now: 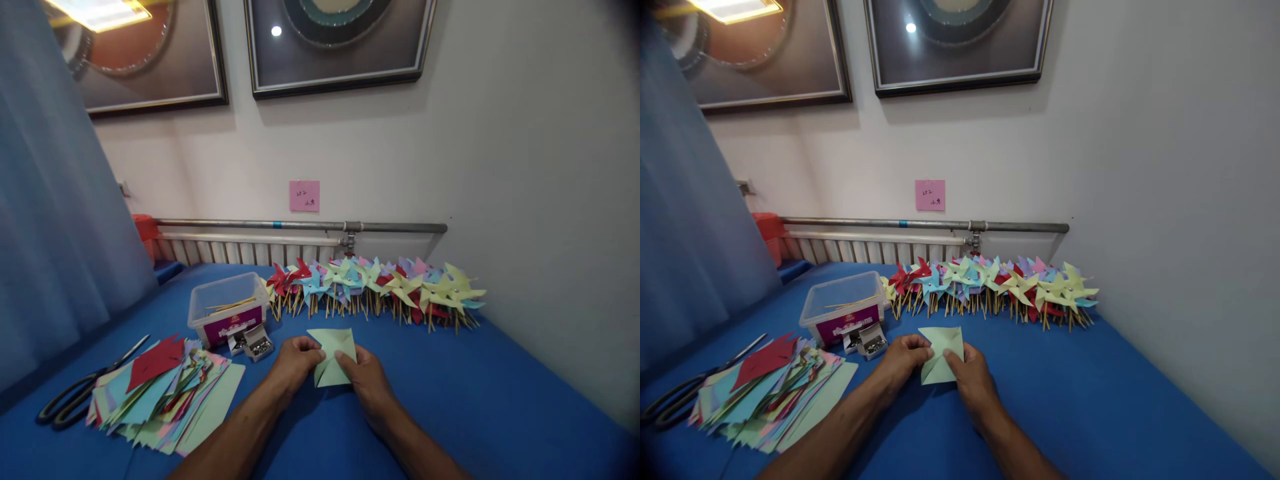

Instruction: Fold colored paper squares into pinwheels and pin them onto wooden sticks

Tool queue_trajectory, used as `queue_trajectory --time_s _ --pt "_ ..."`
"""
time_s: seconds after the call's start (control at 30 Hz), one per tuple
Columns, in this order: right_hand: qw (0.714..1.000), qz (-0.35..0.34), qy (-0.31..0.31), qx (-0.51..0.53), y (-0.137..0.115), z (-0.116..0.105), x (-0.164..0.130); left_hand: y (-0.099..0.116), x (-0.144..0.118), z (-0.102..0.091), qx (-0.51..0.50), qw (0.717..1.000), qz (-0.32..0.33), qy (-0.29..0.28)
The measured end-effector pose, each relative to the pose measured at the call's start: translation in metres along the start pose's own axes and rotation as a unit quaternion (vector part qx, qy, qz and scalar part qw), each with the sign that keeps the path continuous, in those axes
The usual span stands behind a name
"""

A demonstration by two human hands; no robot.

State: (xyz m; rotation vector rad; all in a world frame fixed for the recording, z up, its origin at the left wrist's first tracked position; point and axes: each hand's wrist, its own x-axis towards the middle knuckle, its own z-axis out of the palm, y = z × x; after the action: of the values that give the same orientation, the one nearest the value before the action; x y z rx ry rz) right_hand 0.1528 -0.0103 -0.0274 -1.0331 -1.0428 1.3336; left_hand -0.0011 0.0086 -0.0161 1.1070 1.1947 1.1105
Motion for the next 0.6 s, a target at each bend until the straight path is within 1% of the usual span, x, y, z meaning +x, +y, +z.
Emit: queue_trajectory --time_s 0.13,0.3,0.47,0.6 --pt "1.000 -0.008 -0.013 0.002 0.001 0.001 -0.002 0.003 -0.003 0.002 -0.044 0.999 -0.011 -0.004" --pt "1.000 -0.011 -0.011 -0.002 0.006 0.000 0.000 0.004 -0.004 0.004 -0.044 0.999 -0.010 0.006" --pt "1.000 -0.008 -0.006 0.020 0.008 0.004 0.000 0.006 -0.007 0.007 -0.057 0.998 0.006 0.010" --pt "0.999 -0.010 -0.001 0.043 0.007 0.006 -0.001 0.010 -0.012 0.006 -0.059 0.998 0.003 0.004"
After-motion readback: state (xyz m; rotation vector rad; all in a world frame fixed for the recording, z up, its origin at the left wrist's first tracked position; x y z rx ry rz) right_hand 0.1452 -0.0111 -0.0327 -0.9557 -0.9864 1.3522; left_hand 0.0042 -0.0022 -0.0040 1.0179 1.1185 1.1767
